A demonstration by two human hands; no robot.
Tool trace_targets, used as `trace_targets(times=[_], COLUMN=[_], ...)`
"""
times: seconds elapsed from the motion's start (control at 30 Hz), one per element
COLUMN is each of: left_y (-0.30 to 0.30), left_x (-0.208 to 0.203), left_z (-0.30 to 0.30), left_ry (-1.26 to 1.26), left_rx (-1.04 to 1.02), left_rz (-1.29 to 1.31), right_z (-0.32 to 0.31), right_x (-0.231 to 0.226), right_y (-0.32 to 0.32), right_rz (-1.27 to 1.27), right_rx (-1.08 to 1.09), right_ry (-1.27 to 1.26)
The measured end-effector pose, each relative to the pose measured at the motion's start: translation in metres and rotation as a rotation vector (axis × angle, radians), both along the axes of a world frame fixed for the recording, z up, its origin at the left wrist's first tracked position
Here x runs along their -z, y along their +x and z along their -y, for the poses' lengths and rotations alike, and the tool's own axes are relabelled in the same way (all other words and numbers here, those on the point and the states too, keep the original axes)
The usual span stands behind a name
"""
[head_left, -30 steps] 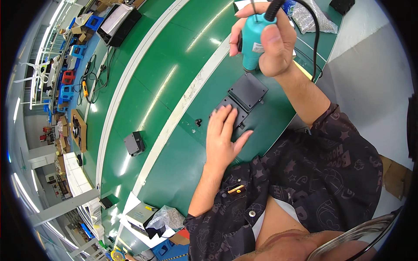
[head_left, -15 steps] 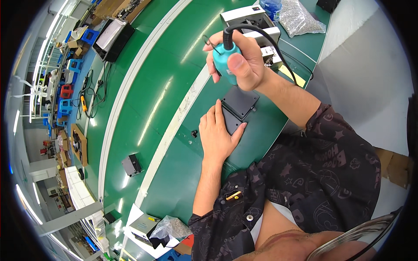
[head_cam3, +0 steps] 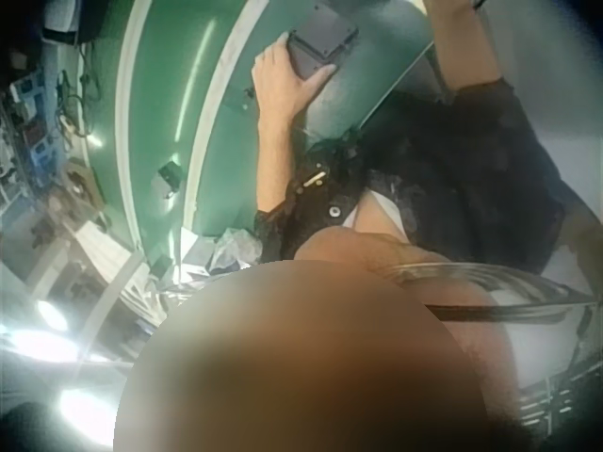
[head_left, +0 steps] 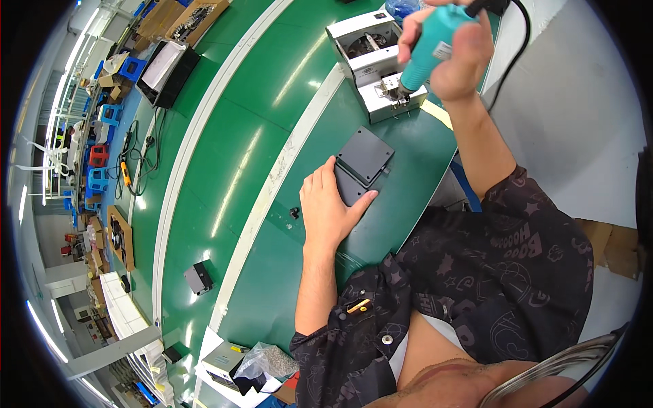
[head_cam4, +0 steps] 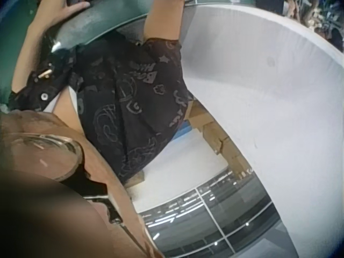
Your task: Assemble small plastic electronic housing components using a handheld powered tool.
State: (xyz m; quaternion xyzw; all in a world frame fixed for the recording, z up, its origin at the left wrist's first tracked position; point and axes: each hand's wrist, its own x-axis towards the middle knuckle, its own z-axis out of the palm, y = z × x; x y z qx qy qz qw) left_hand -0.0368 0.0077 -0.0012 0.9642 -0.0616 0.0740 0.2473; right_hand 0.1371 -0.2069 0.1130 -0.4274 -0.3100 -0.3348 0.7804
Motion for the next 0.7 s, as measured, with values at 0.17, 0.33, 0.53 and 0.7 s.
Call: trace_targets(times=[0.17, 0.33, 0.53, 0.7], left_y=[0.008, -0.001, 0.008, 0.007], left_x=[-0.007, -0.001, -0.006, -0.008], left_z=[0.002, 0.003, 0.01, 0.009], left_ry=[0.003, 0.007, -0.059, -0.08], left_rx=[-0.044, -0.107, -0.14, -0.15], left_rz=[0.012, 0.017, -0.019, -0.026], right_z=[-0.014, -0.046, -0.081, -0.096], right_x=[-0.008, -0.009, -0.006, 0.011], right_y=[0.001, -0.041, -0.054, -0.046], right_rz=[-0.142, -0.249, -0.021, 0.038], right_rx=[-0.123, -0.256, -0.344, -0.42], right_ry=[-0.118, -0.138, -0.304, -0.307])
